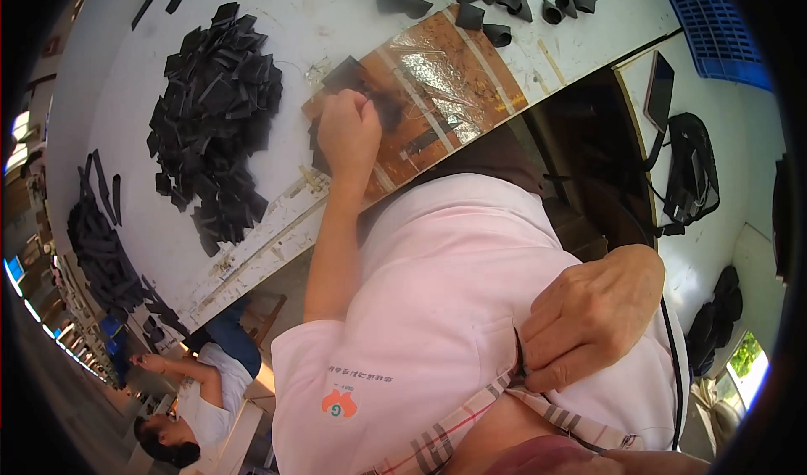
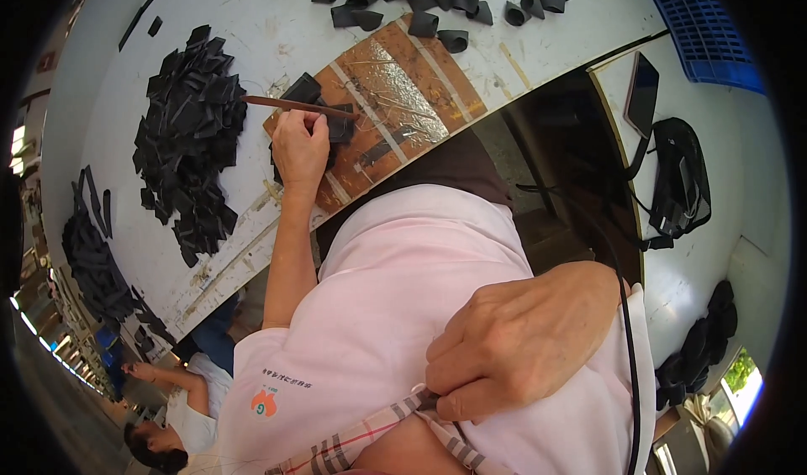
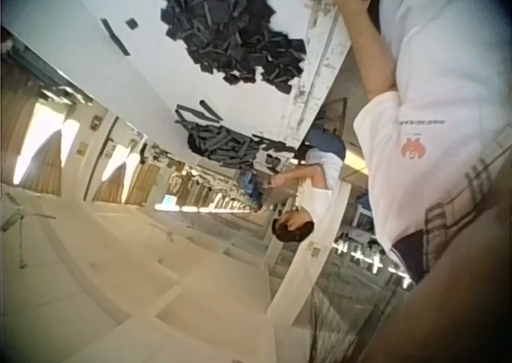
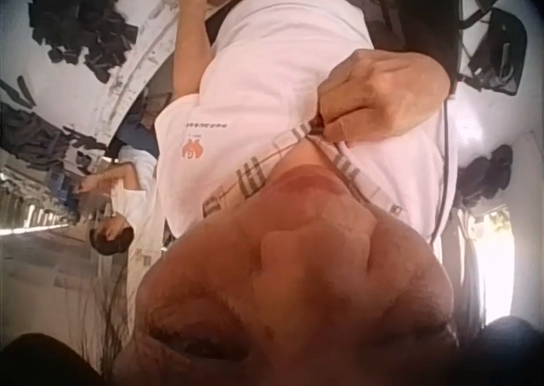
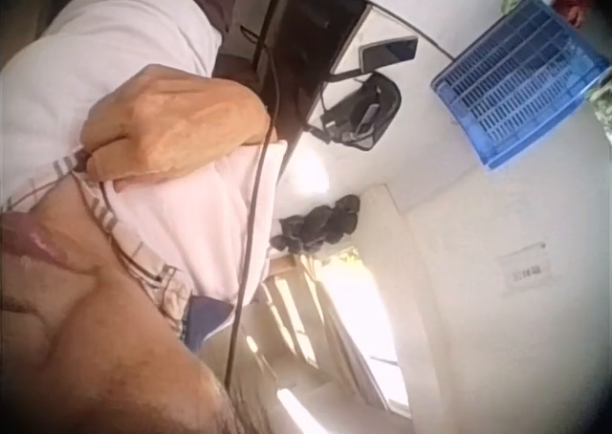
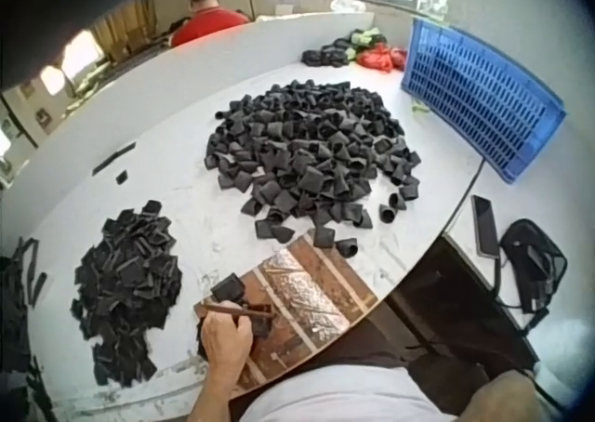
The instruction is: Manually trimming and cleaning small black rubber or plastic industrial components using a pointed tool.
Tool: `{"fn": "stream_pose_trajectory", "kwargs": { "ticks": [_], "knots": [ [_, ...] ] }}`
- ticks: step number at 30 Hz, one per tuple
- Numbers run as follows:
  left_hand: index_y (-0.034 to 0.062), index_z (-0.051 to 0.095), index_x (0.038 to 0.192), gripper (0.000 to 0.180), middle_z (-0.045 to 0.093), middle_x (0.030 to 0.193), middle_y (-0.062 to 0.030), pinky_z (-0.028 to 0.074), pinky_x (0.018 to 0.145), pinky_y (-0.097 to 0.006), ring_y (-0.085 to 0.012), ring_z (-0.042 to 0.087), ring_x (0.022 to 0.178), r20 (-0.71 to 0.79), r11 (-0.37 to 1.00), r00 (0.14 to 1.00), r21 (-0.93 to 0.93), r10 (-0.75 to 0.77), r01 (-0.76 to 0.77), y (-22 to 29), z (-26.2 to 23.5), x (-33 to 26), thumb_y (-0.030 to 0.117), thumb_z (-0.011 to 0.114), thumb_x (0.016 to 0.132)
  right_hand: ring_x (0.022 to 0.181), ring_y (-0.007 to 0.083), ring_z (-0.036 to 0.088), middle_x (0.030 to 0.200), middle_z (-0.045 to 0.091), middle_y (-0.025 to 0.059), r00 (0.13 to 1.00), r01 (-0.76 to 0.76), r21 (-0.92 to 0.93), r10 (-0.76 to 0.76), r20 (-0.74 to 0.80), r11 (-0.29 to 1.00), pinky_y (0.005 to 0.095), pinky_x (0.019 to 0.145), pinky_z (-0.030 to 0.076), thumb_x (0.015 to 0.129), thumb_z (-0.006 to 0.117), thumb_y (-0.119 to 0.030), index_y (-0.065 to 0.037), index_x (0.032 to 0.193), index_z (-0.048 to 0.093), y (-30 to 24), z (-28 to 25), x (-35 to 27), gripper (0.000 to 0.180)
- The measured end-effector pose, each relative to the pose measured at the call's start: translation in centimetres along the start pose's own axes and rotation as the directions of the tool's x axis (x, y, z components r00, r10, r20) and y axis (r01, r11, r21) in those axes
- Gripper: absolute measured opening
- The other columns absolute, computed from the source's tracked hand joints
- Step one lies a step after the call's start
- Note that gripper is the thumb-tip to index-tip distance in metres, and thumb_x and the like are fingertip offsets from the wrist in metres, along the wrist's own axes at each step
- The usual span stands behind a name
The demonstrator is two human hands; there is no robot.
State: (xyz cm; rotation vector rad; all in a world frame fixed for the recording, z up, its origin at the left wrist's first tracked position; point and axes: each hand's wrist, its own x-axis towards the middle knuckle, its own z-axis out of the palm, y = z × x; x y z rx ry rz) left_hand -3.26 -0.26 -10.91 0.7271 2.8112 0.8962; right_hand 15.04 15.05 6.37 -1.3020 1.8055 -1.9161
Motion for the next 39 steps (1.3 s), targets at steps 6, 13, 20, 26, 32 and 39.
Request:
{"fn": "stream_pose_trajectory", "kwargs": {
  "ticks": [6,13,20,26,32,39],
  "knots": [
    [0.0041,0.056,0.075,0.011,0.055,0.078,-0.0131,0.043,0.065,-0.040,-0.0313,0.055,0.073,0.023,0.997,0.999,0.066,0.045,-0.046,-0.3,0.9,0.8,0.015,0.057,0.074,0.046,0.0173,0.045,0.063,0.053,0.0119,0.819,0.173,-0.075,-0.185,-0.543,0.982,0.0238,0.040,0.035,0.080,0.054,-0.005,0.007,0.079,0.058,1.1,-0.4,-0.1,0.013],
    [0.0013,0.058,0.073,0.012,0.057,0.076,-0.0119,0.043,0.064,-0.039,-0.0283,0.055,0.071,-0.027,0.999,0.999,0.022,0.027,-0.027,-0.8,0.4,0.7,0.014,0.060,0.072,0.037,0.0130,0.037,0.055,0.050,0.0102,0.509,-0.029,-0.025,-0.006,-0.861,0.999,0.0209,0.033,0.027,0.080,0.053,-0.004,0.006,0.069,0.057,-0.3,-1.5,1.7,0.016],
    [0.0043,0.058,0.072,0.012,0.056,0.076,-0.0121,0.043,0.064,-0.040,-0.0306,0.055,0.072,-0.077,0.984,0.986,0.117,0.145,-0.135,-1.6,0.8,0.3,0.016,0.058,0.073,0.037,0.0132,0.034,0.058,0.048,0.0119,0.595,0.144,0.147,0.034,-0.803,0.979,0.0220,0.031,0.024,0.074,0.056,0.000,0.005,0.065,0.054,0.0,-2.0,3.6,0.011],
    [0.0064,0.055,0.075,0.007,0.053,0.078,-0.0105,0.043,0.061,-0.040,-0.0305,0.055,0.069,-0.060,0.995,0.996,0.079,0.073,-0.068,-0.1,1.1,0.1,0.012,0.058,0.072,0.037,0.0133,0.032,0.061,0.047,0.0132,0.723,0.282,0.307,0.009,-0.691,0.909,0.0227,0.030,0.023,0.069,0.058,0.003,0.005,0.062,0.052,-0.7,-0.7,4.7,0.010],
    [0.0030,0.056,0.074,0.005,0.056,0.076,-0.0116,0.045,0.061,-0.037,-0.0286,0.055,0.067,-0.166,0.984,0.986,-0.173,0.004,-0.033,-0.2,0.4,-0.2,0.004,0.058,0.070,0.040,0.0143,0.047,0.057,0.055,0.0112,0.759,0.301,0.268,-0.060,-0.649,0.915,0.0189,0.033,0.034,0.074,0.065,-0.004,0.002,0.059,0.061,0.6,-1.4,2.2,0.016],
    [0.0002,0.055,0.078,0.006,0.053,0.063,0.0012,0.035,0.041,-0.015,-0.0009,0.044,0.049,-0.091,0.644,0.957,-0.757,-0.277,0.114,2.2,-3.0,-1.5,0.005,0.058,0.080,0.054,0.0124,0.049,0.063,0.054,0.0061,0.648,-0.293,0.256,0.388,-0.655,0.921,0.0210,0.049,0.036,0.080,0.057,-0.007,0.002,0.069,0.055,4.9,-2.9,-1.0,0.015]
  ]
}}
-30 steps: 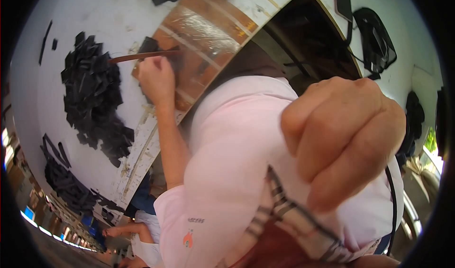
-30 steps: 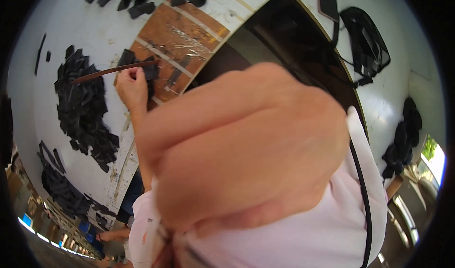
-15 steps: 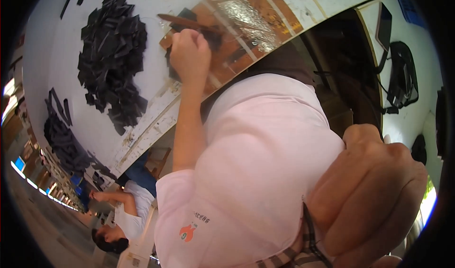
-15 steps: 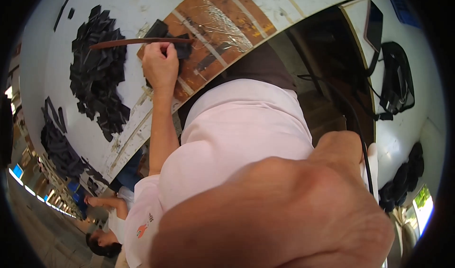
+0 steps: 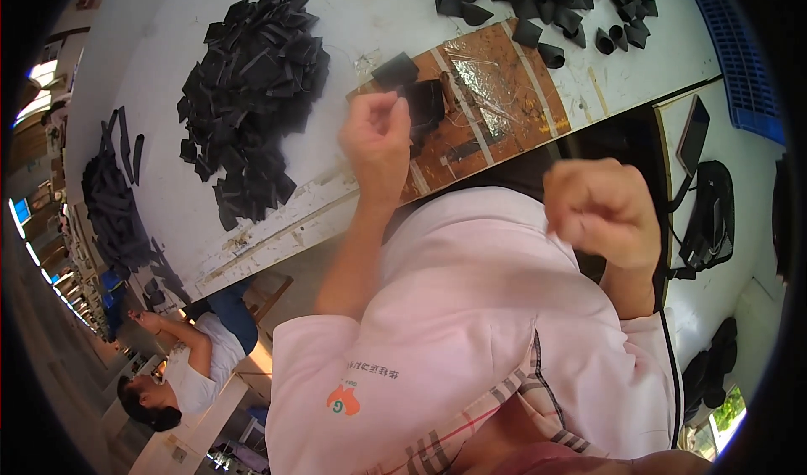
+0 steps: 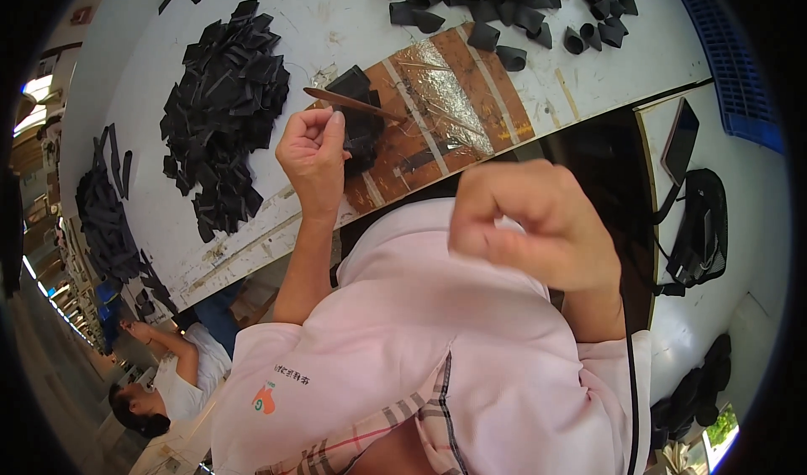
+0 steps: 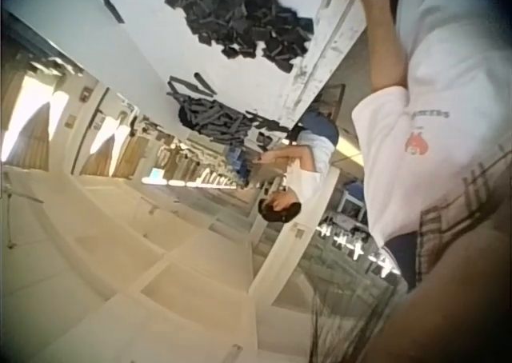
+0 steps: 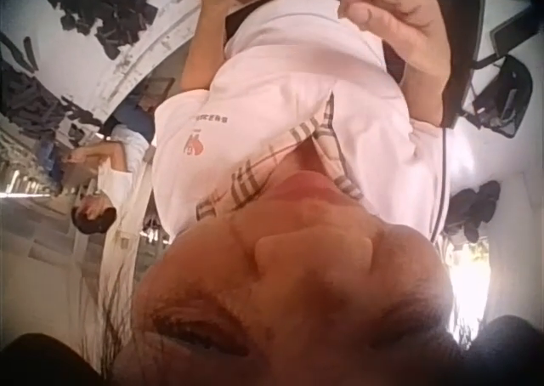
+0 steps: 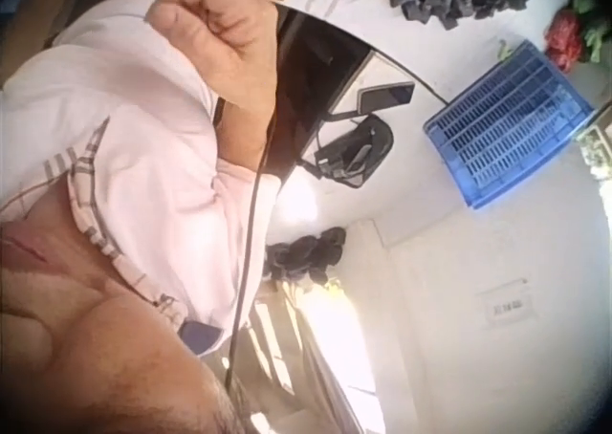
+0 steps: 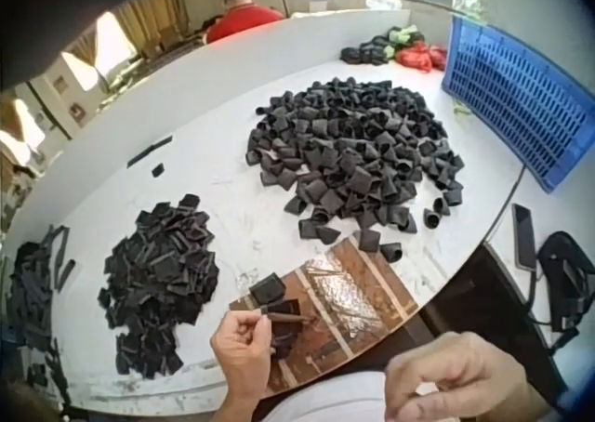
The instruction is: Manually trimming and cleaning small black rubber or plastic industrial components using a pointed tool.
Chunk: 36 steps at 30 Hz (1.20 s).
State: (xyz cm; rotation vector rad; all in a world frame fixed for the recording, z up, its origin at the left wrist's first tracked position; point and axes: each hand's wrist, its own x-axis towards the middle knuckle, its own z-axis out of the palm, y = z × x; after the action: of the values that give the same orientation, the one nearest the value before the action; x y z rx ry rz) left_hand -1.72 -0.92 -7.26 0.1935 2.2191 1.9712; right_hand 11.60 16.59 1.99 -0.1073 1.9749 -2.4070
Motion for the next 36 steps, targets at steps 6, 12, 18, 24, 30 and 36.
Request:
{"fn": "stream_pose_trajectory", "kwargs": {
  "ticks": [6,12,18,24,30,36],
  "knots": [
    [0.0001,0.055,0.080,0.006,0.054,0.062,-0.0006,0.034,0.039,-0.014,-0.0013,0.044,0.044,0.178,0.975,0.976,-0.157,-0.127,0.156,4.4,-0.2,-2.7,0.003,0.059,0.078,0.063,0.0058,0.047,0.076,0.057,0.0032,0.914,-0.220,-0.092,0.172,-0.367,0.971,0.0202,0.054,0.038,0.080,0.062,-0.018,0.004,0.091,0.057,4.8,2.1,2.0,0.025],
    [-0.0009,0.051,0.084,0.006,0.056,0.070,-0.0036,0.039,0.047,-0.017,-0.0035,0.050,0.056,0.483,0.905,0.869,-0.314,-0.108,0.288,5.1,0.6,-4.0,-0.001,0.055,0.080,0.068,0.0069,0.056,0.078,0.060,0.0022,0.872,-0.248,0.405,0.385,-0.302,0.880,0.0176,0.058,0.045,0.083,0.059,-0.016,-0.002,0.091,0.058,5.8,1.6,2.8,0.016],
    [-0.0031,0.053,0.093,0.019,0.058,0.072,-0.0070,0.038,0.045,-0.020,-0.0096,0.050,0.051,0.677,0.634,0.697,-0.435,-0.238,0.639,5.3,0.5,-2.7,0.009,0.057,0.079,0.064,0.0045,0.054,0.074,0.058,-0.0005,0.895,-0.247,0.576,0.411,-0.173,0.779,0.0172,0.056,0.044,0.082,0.060,-0.014,-0.004,0.082,0.058,5.6,0.5,2.3,0.011],
    [-0.0021,0.056,0.086,0.013,0.057,0.067,-0.0038,0.037,0.045,-0.019,-0.0077,0.050,0.050,0.730,0.711,0.623,-0.278,-0.281,0.646,5.4,0.4,-2.5,0.008,0.059,0.077,0.062,0.0037,0.052,0.072,0.057,-0.0014,0.893,-0.235,0.537,0.399,-0.210,0.810,0.0165,0.054,0.041,0.081,0.062,-0.015,-0.004,0.080,0.058,5.3,0.5,2.0,0.011],
    [-0.0022,0.057,0.085,0.010,0.058,0.066,-0.0035,0.037,0.043,-0.015,-0.0049,0.050,0.049,0.691,0.817,0.666,-0.191,-0.281,0.544,5.9,0.3,-2.5,0.004,0.057,0.077,0.061,0.0038,0.050,0.070,0.056,-0.0017,0.901,-0.259,0.443,0.380,-0.210,0.858,0.0171,0.054,0.041,0.081,0.062,-0.016,-0.004,0.079,0.058,5.8,-0.1,2.1,0.013],
    [-0.0036,0.056,0.082,0.007,0.057,0.067,-0.0029,0.041,0.050,-0.018,-0.0050,0.050,0.054,0.621,0.885,0.724,-0.101,-0.301,0.454,6.4,0.7,-3.1,0.001,0.056,0.076,0.057,0.0070,0.048,0.070,0.055,-0.0003,0.917,-0.225,-0.065,0.189,-0.352,0.972,0.0211,0.051,0.040,0.078,0.064,-0.017,-0.002,0.079,0.057,5.6,0.4,2.5,0.017]
  ]
}}
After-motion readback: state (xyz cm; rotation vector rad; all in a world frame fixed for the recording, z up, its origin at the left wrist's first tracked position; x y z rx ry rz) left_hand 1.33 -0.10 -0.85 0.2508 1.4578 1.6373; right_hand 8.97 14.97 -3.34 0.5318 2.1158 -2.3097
